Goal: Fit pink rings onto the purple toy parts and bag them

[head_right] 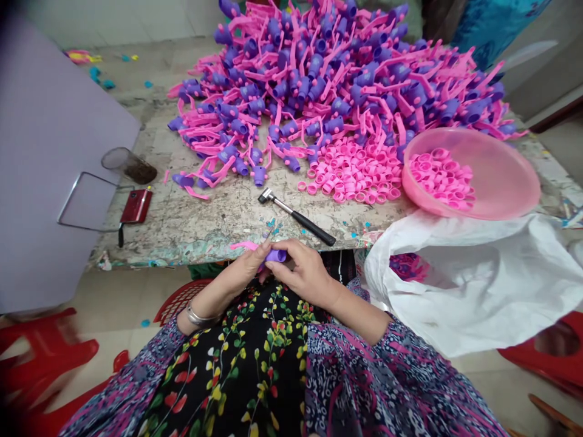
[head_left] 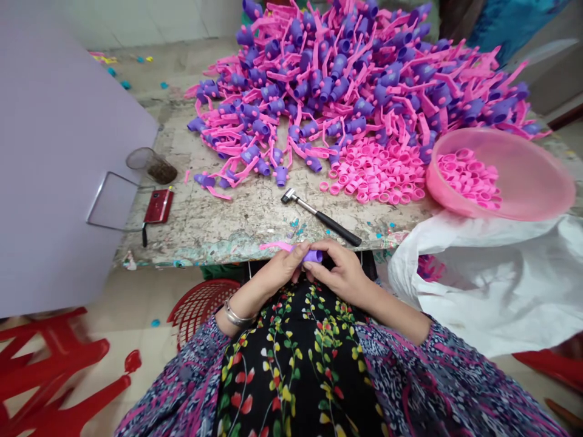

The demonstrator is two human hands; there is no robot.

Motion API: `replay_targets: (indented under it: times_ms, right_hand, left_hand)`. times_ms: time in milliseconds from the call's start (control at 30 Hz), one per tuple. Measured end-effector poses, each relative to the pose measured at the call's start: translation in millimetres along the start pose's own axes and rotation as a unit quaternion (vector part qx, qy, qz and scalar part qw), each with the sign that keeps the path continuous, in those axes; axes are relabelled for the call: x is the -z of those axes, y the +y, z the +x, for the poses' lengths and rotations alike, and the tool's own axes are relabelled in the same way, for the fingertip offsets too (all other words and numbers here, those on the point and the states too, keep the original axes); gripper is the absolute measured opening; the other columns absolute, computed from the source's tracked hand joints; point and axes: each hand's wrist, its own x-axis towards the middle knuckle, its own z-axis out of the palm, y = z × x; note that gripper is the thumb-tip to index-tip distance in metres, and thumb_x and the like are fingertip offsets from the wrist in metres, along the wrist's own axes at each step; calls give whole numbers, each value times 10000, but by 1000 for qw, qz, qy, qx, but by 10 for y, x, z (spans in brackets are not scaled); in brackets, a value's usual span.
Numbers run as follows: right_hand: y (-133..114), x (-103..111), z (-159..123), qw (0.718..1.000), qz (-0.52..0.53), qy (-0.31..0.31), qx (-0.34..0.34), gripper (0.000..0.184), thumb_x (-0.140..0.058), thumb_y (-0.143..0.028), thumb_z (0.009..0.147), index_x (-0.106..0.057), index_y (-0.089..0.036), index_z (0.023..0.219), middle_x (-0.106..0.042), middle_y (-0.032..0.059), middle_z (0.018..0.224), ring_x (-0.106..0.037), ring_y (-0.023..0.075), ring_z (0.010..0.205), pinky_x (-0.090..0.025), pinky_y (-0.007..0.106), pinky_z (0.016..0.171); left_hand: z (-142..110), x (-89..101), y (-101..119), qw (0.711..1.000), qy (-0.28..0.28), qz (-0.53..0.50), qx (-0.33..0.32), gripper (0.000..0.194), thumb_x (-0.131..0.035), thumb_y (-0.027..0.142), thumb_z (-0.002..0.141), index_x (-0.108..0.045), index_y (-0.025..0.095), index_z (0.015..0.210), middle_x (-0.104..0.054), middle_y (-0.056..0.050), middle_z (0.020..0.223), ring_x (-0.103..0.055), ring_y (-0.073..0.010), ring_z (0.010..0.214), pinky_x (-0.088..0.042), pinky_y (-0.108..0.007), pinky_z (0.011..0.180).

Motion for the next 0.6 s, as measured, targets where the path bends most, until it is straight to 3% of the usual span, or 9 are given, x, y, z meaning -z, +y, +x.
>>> replay_targets:
  times_ms: [200,300,367,467,600]
  right_hand:
    - [19,-7,18,998,18,-11,-55,301,-613,-390,912,-598,-253,1180,-699,61,1013,-648,198,856,-515,354,782]
    - [147,139,61,996,14,-15,-89,362,-574,-413,930,-572,-249,1252,-690,46,934,-634,184,792,-506,323,699]
    - [335,316,123,992,-33,33,-120,354,-550,-414,933,-592,-223,1228,-678,49,901,-618,184,772,-492,326,694]
    - [699,632,254,960,-170,143,-171,344,-550,-389,896,-628,-172,1152,-663,63,863,-584,196,727,-471,357,714]
    - [1044,901,424,899,-339,183,-208,342,-591,-386,842,-638,-156,1091,-648,110,926,-568,243,804,-450,383,745]
  left_hand:
    - [42,-16,-114,999,43,-19,21,709,-296,738,896,-505,189,498,-451,3,448,-383,-112,460,-281,-272,506]
    - [55,0,-112,993,69,-90,44,674,-358,757,867,-535,190,550,-422,20,439,-354,-104,446,-229,-268,482]
    - [56,2,-84,985,96,-129,64,659,-393,775,840,-590,183,628,-429,28,448,-325,-94,432,-194,-268,472]
    - [54,-7,-44,978,122,-154,70,657,-422,785,819,-629,172,708,-423,36,456,-297,-86,430,-171,-269,475]
    - [58,-21,-51,980,111,-155,58,654,-415,780,825,-593,173,659,-380,44,431,-284,-83,429,-173,-274,482]
